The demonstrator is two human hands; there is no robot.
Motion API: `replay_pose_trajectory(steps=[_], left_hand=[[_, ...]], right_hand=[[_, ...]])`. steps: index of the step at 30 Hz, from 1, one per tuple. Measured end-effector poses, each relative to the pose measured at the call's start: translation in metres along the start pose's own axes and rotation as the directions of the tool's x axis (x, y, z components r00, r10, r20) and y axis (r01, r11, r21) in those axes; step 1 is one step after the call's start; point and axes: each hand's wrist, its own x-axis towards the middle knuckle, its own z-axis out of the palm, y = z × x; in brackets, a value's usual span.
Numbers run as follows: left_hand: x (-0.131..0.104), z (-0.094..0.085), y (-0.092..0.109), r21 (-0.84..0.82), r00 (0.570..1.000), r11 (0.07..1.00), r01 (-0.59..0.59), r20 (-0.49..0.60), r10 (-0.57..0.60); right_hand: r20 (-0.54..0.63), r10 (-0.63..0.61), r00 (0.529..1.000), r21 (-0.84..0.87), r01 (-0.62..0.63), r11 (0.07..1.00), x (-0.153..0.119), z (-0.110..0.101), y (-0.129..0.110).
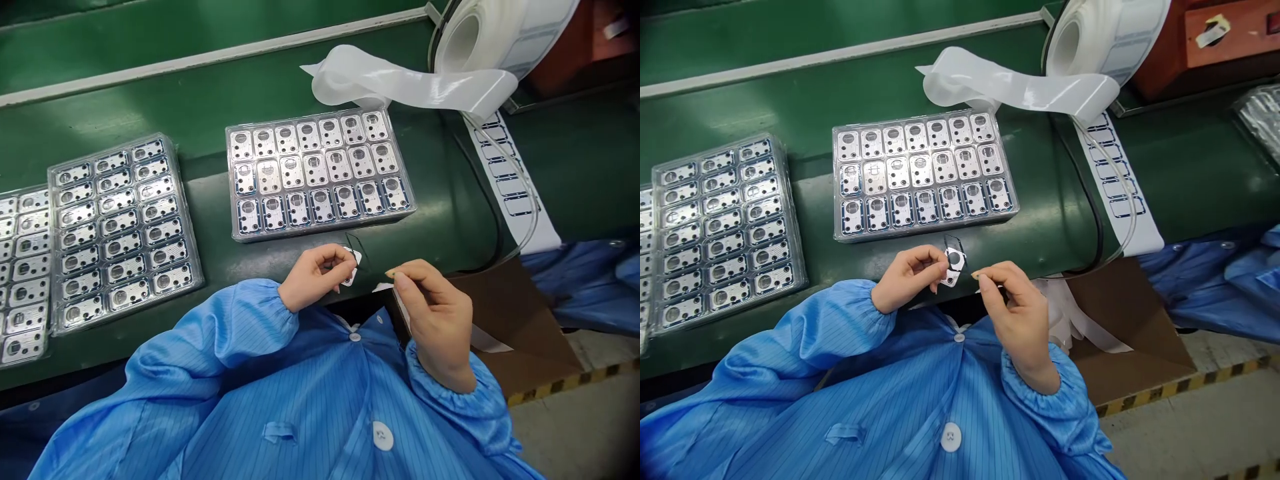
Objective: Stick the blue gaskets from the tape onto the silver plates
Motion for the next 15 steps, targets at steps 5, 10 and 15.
replay_pose_trajectory(steps=[5, 10, 15], left_hand=[[-0.001, -0.001, 0.003, -0.016, 0.996, 0.999, -0.049, -0.082, 0.048], [-0.002, -0.003, 0.003, -0.035, 0.992, 0.995, -0.093, -0.092, 0.089], [-0.003, -0.003, 0.002, -0.03, 0.99, 0.992, -0.121, -0.07, 0.119]], right_hand=[[0.086, 0.195, 0.977, 0.202, -0.209, 0.957, -0.007, -0.01, 0.009], [0.146, 0.188, 0.971, 0.151, -0.209, 0.966, -0.007, -0.017, 0.007], [0.219, 0.127, 0.967, 0.104, -0.152, 0.983, -0.008, -0.019, 0.009]])
